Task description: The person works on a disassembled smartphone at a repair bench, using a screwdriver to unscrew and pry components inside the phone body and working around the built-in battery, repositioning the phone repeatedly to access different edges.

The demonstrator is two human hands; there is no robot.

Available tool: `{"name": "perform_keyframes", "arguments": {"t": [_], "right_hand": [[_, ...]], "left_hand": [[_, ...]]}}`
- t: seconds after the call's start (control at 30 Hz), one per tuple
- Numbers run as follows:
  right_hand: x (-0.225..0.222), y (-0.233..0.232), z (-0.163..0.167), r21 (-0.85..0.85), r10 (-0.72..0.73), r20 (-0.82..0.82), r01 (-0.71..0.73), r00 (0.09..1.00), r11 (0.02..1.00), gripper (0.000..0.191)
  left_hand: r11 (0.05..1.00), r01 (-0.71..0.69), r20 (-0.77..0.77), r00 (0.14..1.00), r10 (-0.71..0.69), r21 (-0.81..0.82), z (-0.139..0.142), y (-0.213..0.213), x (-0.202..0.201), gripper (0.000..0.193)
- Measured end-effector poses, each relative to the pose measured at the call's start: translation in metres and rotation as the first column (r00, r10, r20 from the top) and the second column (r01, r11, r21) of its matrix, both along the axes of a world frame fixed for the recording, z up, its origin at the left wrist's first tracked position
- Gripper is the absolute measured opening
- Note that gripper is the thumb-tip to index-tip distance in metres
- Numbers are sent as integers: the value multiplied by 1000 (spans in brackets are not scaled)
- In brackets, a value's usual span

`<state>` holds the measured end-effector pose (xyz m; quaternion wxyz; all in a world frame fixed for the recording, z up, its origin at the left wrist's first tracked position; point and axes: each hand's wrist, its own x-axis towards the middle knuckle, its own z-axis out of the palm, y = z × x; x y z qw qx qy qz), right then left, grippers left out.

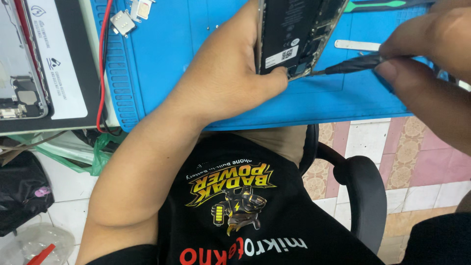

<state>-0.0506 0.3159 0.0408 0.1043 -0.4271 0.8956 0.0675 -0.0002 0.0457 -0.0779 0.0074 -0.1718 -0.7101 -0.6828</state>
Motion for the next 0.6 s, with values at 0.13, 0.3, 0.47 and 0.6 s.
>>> {"name": "perform_keyframes", "arguments": {"t": [0.13, 0.3, 0.47, 0.6], "right_hand": [[2, -4, 0, -15, 77, -4, -77, 997, 997, 26], [6, -21, 15, -118, 72, 9, -71, 997, 990, 18], [6, -36, 20, -170, 129, -10, -129, 992, 977, 14], [7, -43, 21, -184, 134, -1, -132, 991, 974, 14]], "left_hand": [[1000, 2, -47, 999, -2, 12, -2, 0, 0, 55], [1000, -12, -66, 998, 11, -14, -1, 0, 0, 54], [1000, 2, 67, 998, -2, -3, 2, 0, -1, 56], [1000, -11, -48, 999, 11, 9, 0, 0, 0, 56]]}}
